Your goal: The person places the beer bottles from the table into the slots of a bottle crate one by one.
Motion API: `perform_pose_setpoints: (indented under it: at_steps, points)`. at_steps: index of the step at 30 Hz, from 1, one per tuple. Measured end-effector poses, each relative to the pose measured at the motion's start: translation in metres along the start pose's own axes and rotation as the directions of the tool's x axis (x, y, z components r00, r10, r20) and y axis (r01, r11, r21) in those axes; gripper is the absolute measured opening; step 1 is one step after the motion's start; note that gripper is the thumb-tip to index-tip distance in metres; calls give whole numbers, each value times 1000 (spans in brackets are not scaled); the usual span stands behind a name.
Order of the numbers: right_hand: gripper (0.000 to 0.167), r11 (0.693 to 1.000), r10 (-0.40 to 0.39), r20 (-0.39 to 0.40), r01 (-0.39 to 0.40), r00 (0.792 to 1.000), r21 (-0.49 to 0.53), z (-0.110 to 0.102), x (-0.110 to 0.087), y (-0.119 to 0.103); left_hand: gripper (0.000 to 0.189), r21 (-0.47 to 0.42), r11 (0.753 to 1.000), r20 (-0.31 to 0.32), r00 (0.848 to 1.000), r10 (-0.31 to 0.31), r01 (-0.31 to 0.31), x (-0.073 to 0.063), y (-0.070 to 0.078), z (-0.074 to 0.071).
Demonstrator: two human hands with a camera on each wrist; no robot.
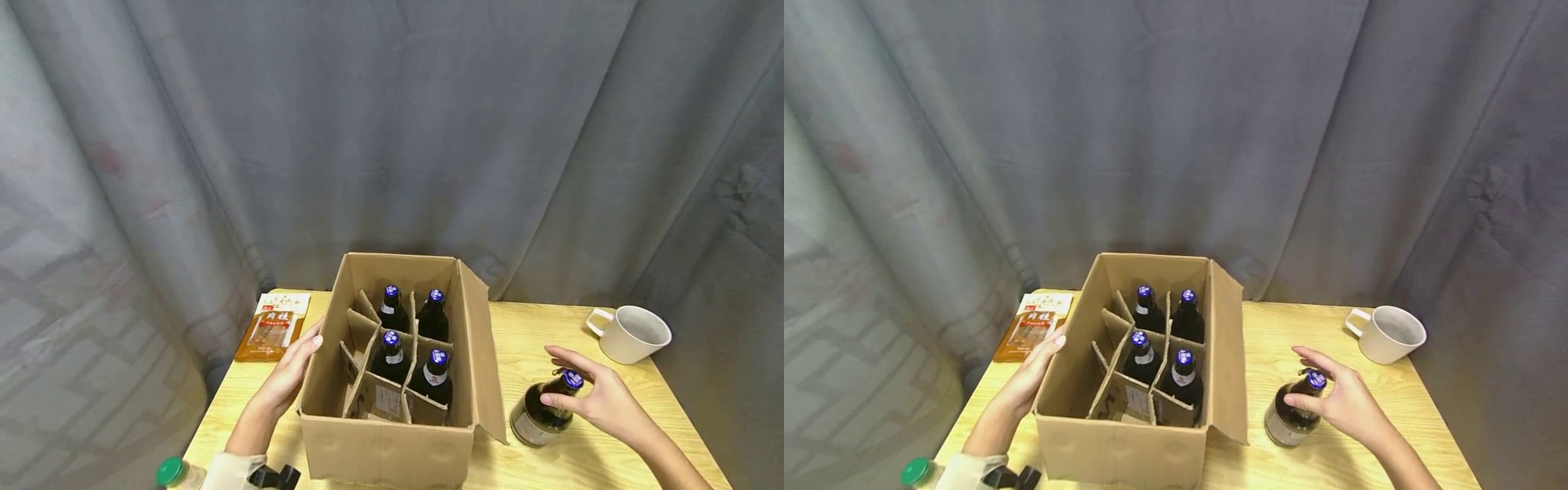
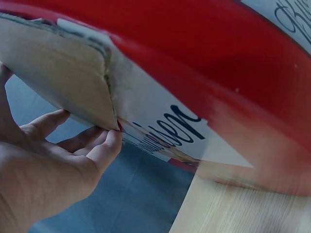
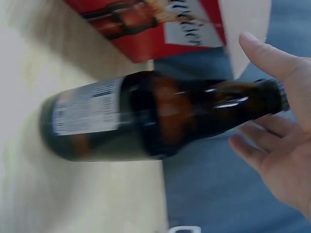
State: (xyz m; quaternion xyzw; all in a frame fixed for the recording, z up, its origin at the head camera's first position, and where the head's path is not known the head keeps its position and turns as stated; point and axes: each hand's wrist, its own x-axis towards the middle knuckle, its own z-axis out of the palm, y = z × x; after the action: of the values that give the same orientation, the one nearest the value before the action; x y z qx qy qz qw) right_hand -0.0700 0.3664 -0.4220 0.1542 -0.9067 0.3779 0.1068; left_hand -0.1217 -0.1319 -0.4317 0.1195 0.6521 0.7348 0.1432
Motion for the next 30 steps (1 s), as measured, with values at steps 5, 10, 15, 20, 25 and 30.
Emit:
perform_pose_setpoints:
  at_steps: [5, 10, 15, 20, 25, 30]
  points:
    - [52, 998, 42, 11, -42, 999, 55, 12, -9, 15, 67, -9, 1000, -4, 1000, 1, -2, -1, 1, 1]
    - [34, 996, 80, 35, -81, 996, 24, 13, -14, 19, 66, 1, 1000, -5, 1000, -1, 1, -1, 2, 2]
    - [31, 997, 35, 32, -38, 999, 72, 15, -14, 18, 67, 9, 1000, -11, 1000, -10, 11, -1, 2, 1]
    - [27, 995, 10, 36, -14, 999, 101, 13, -13, 16, 67, 5, 1000, -10, 1000, -7, 7, 2, 1, 0]
    - [25, 993, -27, 58, 20, 998, 115, 2, -6, 13, 68, -4, 1000, 12, 1000, -18, 18, 3, -1, 0]
    - [27, 988, -107, 71, 98, 992, 121, -25, 15, -7, 67, -2, 1000, 0, 1000, -11, 11, 1, 1, 0]
